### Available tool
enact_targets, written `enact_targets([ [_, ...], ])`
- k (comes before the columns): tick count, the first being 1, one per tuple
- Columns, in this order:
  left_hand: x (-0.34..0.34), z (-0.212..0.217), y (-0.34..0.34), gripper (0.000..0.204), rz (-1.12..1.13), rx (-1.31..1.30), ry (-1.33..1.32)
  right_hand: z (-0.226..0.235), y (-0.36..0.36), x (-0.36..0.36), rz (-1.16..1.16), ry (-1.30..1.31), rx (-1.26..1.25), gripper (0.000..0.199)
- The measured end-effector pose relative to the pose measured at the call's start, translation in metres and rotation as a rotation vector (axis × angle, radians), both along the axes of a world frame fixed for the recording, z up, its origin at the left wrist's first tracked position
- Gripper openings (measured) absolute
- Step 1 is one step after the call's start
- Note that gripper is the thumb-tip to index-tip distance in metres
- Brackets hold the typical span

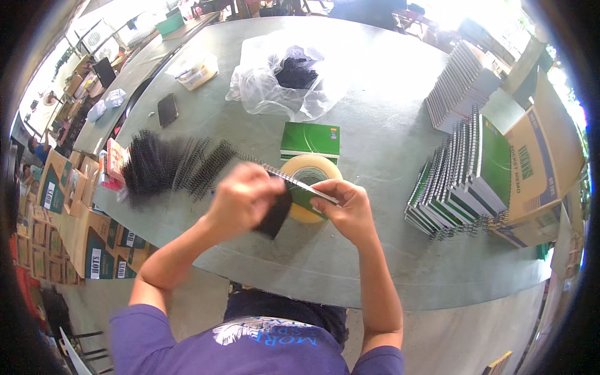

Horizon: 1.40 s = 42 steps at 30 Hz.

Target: The person assembles spiral-bound notebooks by hand. They insert a black spiral coil into the holes of a green notebook cover, then use pliers to crimp the ends of the coil to secure it. The finished notebooks are stacked on the table.

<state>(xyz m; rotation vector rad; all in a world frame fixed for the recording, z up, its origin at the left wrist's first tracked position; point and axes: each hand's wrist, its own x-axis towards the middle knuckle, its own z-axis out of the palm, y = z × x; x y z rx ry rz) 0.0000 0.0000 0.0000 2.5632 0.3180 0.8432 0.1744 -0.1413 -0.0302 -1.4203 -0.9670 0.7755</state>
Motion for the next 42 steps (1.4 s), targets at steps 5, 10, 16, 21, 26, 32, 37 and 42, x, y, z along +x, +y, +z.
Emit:
enact_targets([
  [5, 0.018, 0.022, -0.003, 0.027, 0.089, 0.065, -0.255, -0.011, -0.006, 0.004, -0.009, 0.200, 0.068, 0.020],
  [10, 0.022, 0.012, -0.020, 0.026, -0.095, 0.030, -0.150, -0.008, -0.006, -0.001, 0.021, 0.290, 0.133, 0.025],
  [16, 0.030, 0.008, -0.018, 0.024, -0.240, 0.007, 0.046, -0.016, -0.006, 0.003, 0.034, 0.184, 0.128, 0.029],
  [21, 0.037, 0.024, -0.016, 0.025, -0.012, 0.066, -0.135, -0.015, -0.008, -0.001, 0.018, 0.055, 0.087, 0.032],
  [26, 0.047, 0.032, -0.016, 0.022, 0.031, -0.023, -0.243, -0.023, -0.009, -0.001, -0.015, -0.014, 0.039, 0.036],
  [32, 0.002, -0.067, -0.067, 0.024, -0.205, -0.150, 0.178, -0.009, -0.003, -0.011, -0.014, 0.027, 0.114, 0.030],
  [37, 0.019, -0.009, -0.047, 0.021, -0.104, 0.225, -0.163, -0.017, 0.000, -0.010, -0.065, -0.033, 0.346, 0.021],
  [42, 0.033, 0.009, -0.013, 0.022, -0.078, 0.334, 0.094, -0.003, -0.005, -0.023, -0.115, 0.296, 0.329, 0.020],
])
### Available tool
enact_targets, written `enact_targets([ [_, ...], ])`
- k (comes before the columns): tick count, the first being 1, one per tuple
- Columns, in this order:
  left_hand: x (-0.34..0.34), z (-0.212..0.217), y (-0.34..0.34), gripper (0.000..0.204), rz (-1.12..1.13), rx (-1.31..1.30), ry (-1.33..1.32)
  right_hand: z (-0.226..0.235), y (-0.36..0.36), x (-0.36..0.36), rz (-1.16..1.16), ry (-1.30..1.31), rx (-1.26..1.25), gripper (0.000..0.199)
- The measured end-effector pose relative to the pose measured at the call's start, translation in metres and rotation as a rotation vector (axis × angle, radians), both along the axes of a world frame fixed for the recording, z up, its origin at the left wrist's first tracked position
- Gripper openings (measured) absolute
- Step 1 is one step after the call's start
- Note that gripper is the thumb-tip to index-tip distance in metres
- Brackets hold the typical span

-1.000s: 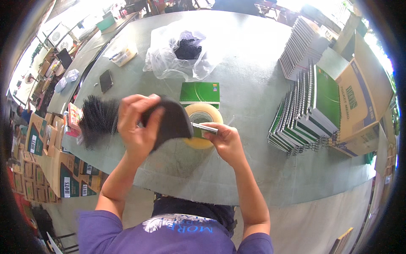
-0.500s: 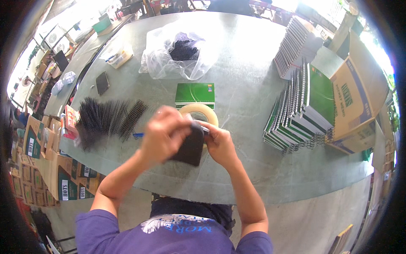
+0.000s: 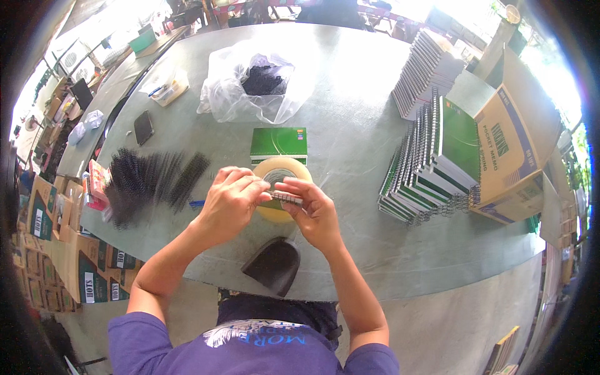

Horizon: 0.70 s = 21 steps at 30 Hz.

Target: The person assembles spiral-bound notebooks by hand. They insert a black spiral coil into the holes of a green notebook cover, then use pliers to crimp the ends of the coil to secure it. The finished notebooks are stacked on the table.

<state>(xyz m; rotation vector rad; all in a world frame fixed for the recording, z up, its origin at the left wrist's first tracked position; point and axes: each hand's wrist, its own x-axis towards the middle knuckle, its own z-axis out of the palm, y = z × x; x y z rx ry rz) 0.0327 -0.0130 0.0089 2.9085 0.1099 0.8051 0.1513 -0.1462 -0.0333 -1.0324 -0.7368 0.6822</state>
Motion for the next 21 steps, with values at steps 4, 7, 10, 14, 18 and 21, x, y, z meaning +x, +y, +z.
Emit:
enact_targets([
  [4, 0.008, 0.009, -0.007, 0.024, -0.022, -0.168, 0.059, -0.026, -0.009, 0.011, -0.065, -0.223, -0.140, 0.019],
  [7, 0.014, 0.004, -0.007, 0.027, -0.107, -0.184, 0.078, -0.029, -0.012, 0.011, -0.125, -0.375, -0.193, 0.020],
  [10, 0.016, 0.001, -0.004, 0.028, -0.151, -0.223, 0.117, -0.027, -0.014, 0.012, -0.130, -0.418, -0.229, 0.020],
  [14, 0.029, -0.003, -0.017, 0.025, -0.250, -0.283, 0.014, -0.026, -0.016, 0.012, -0.158, -0.456, -0.277, 0.016],
  [18, 0.033, -0.002, -0.014, 0.021, -0.339, -0.317, 0.053, -0.025, -0.016, 0.012, -0.145, -0.437, -0.300, 0.012],
  [21, 0.034, -0.007, -0.016, 0.019, -0.343, -0.300, 0.020, -0.027, -0.015, 0.011, -0.164, -0.453, -0.364, 0.013],
])
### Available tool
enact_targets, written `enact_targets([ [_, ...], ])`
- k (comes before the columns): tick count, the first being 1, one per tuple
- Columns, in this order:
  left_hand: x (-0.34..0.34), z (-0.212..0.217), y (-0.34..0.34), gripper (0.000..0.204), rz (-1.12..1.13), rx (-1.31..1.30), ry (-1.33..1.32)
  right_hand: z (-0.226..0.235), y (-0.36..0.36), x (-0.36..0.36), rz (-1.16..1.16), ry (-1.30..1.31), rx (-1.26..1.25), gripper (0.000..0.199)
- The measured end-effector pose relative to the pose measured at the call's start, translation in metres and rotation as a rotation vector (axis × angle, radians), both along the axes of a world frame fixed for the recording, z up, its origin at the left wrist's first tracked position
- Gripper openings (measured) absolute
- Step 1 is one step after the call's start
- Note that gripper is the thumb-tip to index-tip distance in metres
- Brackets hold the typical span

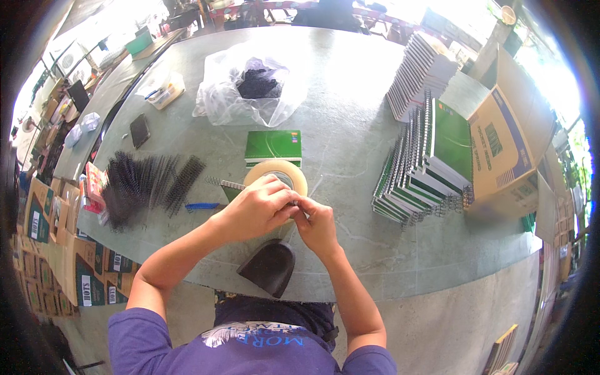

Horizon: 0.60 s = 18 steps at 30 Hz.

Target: The person assembles spiral-bound notebooks by hand. They insert a black spiral coil into the holes of a green notebook cover, then use pliers to crimp the ends of the coil to secure it. The finished notebooks are stacked on the table.

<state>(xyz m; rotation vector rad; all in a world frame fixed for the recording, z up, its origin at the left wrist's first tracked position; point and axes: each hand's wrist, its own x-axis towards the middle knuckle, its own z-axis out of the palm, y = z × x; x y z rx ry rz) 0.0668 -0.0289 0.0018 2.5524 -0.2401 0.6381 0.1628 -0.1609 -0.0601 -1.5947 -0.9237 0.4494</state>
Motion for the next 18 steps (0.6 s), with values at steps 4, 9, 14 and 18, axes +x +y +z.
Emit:
enact_targets([
  [4, 0.002, -0.001, -0.002, 0.019, -0.033, -0.038, 0.030, 0.010, -0.004, -0.006, -0.013, -0.080, 0.062, 0.015],
  [9, 0.004, -0.001, -0.006, 0.018, 0.082, 0.030, 0.091, 0.007, -0.004, -0.009, -0.047, -0.264, 0.022, 0.016],
  [14, -0.005, 0.026, -0.008, 0.036, 0.355, 0.087, -0.342, 0.010, -0.014, 0.001, -0.086, 0.102, 0.262, 0.011],
  [18, -0.004, 0.041, 0.002, 0.050, 0.297, -0.530, -0.161, 0.039, -0.039, 0.020, -0.170, 0.395, 0.445, 0.012],
])
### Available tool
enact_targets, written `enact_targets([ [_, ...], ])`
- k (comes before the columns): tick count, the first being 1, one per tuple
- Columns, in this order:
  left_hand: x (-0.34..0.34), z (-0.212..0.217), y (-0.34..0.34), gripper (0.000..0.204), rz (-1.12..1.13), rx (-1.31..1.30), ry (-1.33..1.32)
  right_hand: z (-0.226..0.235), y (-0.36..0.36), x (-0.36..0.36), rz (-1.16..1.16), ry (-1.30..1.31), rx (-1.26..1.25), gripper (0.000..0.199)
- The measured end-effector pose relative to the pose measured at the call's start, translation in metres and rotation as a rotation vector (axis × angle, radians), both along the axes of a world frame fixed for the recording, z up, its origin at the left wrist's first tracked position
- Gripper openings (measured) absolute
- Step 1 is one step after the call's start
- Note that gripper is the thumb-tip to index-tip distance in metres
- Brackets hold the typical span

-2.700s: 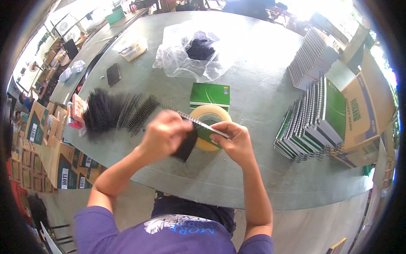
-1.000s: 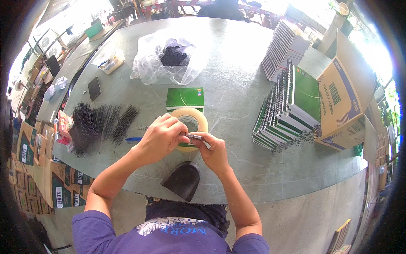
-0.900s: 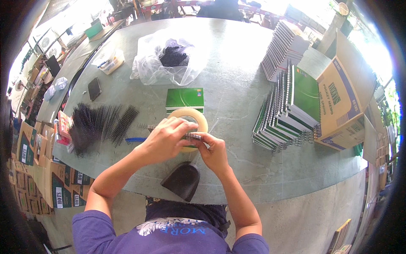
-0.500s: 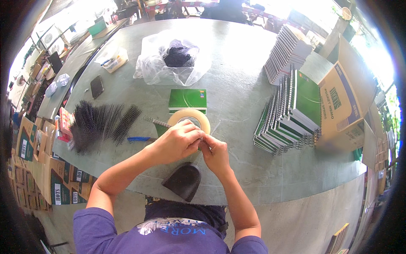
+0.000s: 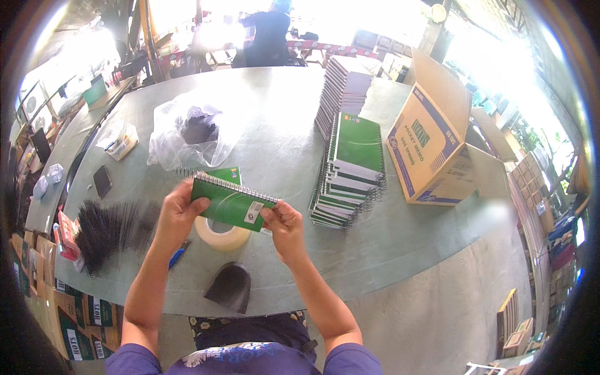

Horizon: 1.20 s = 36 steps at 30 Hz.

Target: The person assembles spiral-bound notebooks by hand. They insert a black spiral coil into the holes of a green notebook cover, then use pliers to crimp the ends of the coil to secure it. The finished notebooks are stacked on the table.

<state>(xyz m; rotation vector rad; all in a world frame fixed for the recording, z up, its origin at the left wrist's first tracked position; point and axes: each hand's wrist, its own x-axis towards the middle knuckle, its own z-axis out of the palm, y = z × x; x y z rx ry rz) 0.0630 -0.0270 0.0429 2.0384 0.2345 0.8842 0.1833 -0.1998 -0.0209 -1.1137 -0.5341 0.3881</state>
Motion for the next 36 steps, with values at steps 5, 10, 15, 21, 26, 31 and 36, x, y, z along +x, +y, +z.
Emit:
enact_targets([
  [5, 0.034, 0.038, -0.011, 0.043, -0.063, -0.075, -0.057, 0.110, -0.042, 0.000, -0.650, -1.028, -0.077, 0.016],
  [10, 0.056, 0.041, -0.012, 0.027, -0.111, 0.397, -0.046, 0.153, -0.077, 0.069, -0.706, -1.174, -0.599, 0.018],
  [15, 0.018, 0.019, 0.011, 0.017, 0.029, 0.344, 0.023, 0.138, -0.071, 0.090, -0.398, -1.175, -0.799, 0.024],
  [21, -0.065, -0.001, 0.069, 0.012, 0.270, 0.105, 0.182, 0.119, 0.014, 0.037, -0.426, -1.501, -0.502, 0.017],
  [26, -0.093, -0.004, 0.066, 0.011, 0.255, 0.157, 0.195, -0.002, 0.169, 0.027, 0.092, -1.429, -0.675, 0.017],
  [31, -0.145, -0.027, 0.085, 0.014, 0.496, 0.134, 0.396, -0.047, 0.228, 0.005, 0.160, -1.522, -0.998, 0.017],
  [36, -0.140, -0.092, 0.137, 0.033, 0.771, 0.084, 0.516, -0.035, 0.222, 0.023, 0.331, -1.499, -1.018, 0.019],
])
